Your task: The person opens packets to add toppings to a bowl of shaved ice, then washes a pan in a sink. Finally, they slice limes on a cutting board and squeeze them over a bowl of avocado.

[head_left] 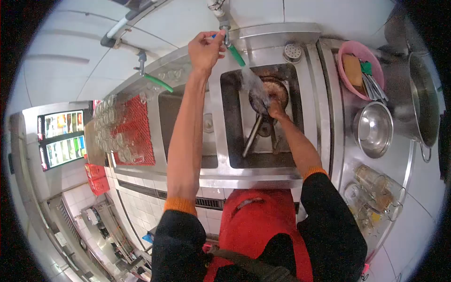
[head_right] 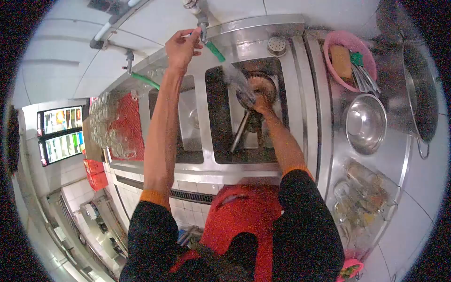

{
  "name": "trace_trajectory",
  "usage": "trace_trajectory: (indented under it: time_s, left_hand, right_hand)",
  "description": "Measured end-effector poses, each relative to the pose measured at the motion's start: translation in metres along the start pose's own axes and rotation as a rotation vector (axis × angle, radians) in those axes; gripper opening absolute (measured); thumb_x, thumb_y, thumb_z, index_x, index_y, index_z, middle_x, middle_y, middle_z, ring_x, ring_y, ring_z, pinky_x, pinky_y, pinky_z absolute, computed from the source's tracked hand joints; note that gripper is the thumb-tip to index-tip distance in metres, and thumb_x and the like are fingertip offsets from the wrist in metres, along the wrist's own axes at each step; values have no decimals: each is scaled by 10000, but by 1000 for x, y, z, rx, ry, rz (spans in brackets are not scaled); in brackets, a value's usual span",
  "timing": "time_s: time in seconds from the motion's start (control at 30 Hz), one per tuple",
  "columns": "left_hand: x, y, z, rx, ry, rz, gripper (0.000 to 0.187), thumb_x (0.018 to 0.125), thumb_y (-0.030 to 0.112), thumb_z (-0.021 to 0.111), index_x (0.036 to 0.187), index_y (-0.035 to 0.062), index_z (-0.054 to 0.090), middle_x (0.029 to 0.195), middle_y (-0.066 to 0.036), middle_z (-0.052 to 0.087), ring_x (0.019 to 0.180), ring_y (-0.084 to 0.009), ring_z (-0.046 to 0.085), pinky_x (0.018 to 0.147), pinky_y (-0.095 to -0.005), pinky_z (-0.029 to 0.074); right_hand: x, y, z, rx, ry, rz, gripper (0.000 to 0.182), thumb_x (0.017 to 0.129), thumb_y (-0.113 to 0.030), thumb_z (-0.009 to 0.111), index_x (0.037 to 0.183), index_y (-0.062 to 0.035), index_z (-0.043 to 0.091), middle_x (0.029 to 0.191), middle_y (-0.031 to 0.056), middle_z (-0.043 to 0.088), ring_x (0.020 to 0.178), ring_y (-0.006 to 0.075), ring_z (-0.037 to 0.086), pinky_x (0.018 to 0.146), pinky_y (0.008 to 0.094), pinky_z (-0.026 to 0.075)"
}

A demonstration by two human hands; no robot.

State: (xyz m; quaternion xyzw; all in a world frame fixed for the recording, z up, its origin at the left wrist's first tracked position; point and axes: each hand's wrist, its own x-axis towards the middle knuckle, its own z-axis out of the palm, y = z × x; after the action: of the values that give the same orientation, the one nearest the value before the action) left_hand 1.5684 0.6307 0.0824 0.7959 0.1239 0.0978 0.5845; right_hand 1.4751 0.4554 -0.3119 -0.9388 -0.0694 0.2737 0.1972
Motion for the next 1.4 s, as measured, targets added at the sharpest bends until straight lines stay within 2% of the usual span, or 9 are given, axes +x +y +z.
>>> trace_trajectory:
  time_s: [0.2, 0.4, 0.57, 0.77, 0.87, 1.03, 1.17, 1.2, 1.4]
  left_hand:
    - [-1, -3, 1, -1, 14, 1, 341, 831, 260, 778, 1002, -10, 659, 779, -86, 662, 660, -166, 672, 529, -287, 568]
    - [2, -5, 3, -61, -10, 7, 320, 832, 247, 778, 997, -6, 672, 793, -86, 671, 717, -178, 690, 570, -295, 584]
    - [7, -4, 0, -25, -4, -27, 356, 822, 248, 788, 1020, -19, 657, 831, -96, 680, 747, -190, 696, 588, -298, 582]
    - [7, -2, -2, -10, 9, -100, 389, 828, 262, 785, 1011, -38, 617, 906, -129, 688, 763, -198, 682, 622, -301, 577]
    - [8, -2, -1, -17, 8, -89, 380, 820, 244, 794, 996, -42, 618, 902, -127, 687, 768, -195, 675, 646, -317, 582]
    - [35, -5, -22, 97, -219, 36, 309, 852, 165, 754, 1024, -54, 621, 903, -104, 681, 789, -174, 662, 697, -309, 568]
    - [83, -7, -44, 436, -616, 463, 299, 900, 100, 677, 1137, -71, 616, 947, -96, 684, 830, -136, 635, 771, -263, 511]
    - [82, 1, -46, 459, -678, 460, 334, 901, 96, 668, 1177, -81, 604, 1005, -104, 690, 883, -153, 643, 793, -265, 504]
    - [133, -41, -25, 530, -568, 681, 411, 859, 47, 613, 1258, -37, 563, 1188, -181, 649, 1050, -254, 654, 893, -350, 519]
  right_hand:
    - [6, 0, -30, -169, -175, -71, 624, 995, -234, 347, 1523, 13, 123, 1587, 228, 55, 1467, 391, 26, 1188, 493, 95]
    - [44, 55, 86, -442, -21, -294, 438, 945, -158, 491, 1345, 6, 417, 1306, 184, 464, 1185, 320, 447, 1028, 455, 349]
    - [6, -5, -13, 320, 348, -195, 386, 891, -114, 581, 1255, 0, 519, 1164, 143, 595, 1053, 301, 569, 961, 418, 429]
    - [65, -84, 47, 357, 1032, 609, 492, 883, -278, 645, 1304, -47, 537, 1149, 147, 664, 1002, 322, 640, 838, 427, 519]
    - [12, -91, -30, 886, 728, 525, 410, 924, -346, 577, 1222, -68, 624, 1176, 157, 660, 1010, 322, 649, 848, 458, 507]
    - [-86, -113, -109, 813, 287, 155, 304, 914, -308, 593, 1083, -77, 697, 1047, 153, 694, 875, 307, 672, 804, 423, 510]
    - [-123, -92, -69, 911, 422, -342, 222, 774, -138, 692, 982, -59, 702, 920, 172, 694, 876, 311, 669, 799, 444, 514]
    - [-153, -102, -71, 630, 360, 147, 168, 712, -121, 709, 863, -51, 694, 889, 169, 678, 865, 301, 663, 790, 439, 521]
    - [-361, -96, -89, 957, 591, -241, 455, 934, -376, 592, 1268, -68, 564, 1164, 149, 640, 1081, 266, 618, 937, 379, 480]
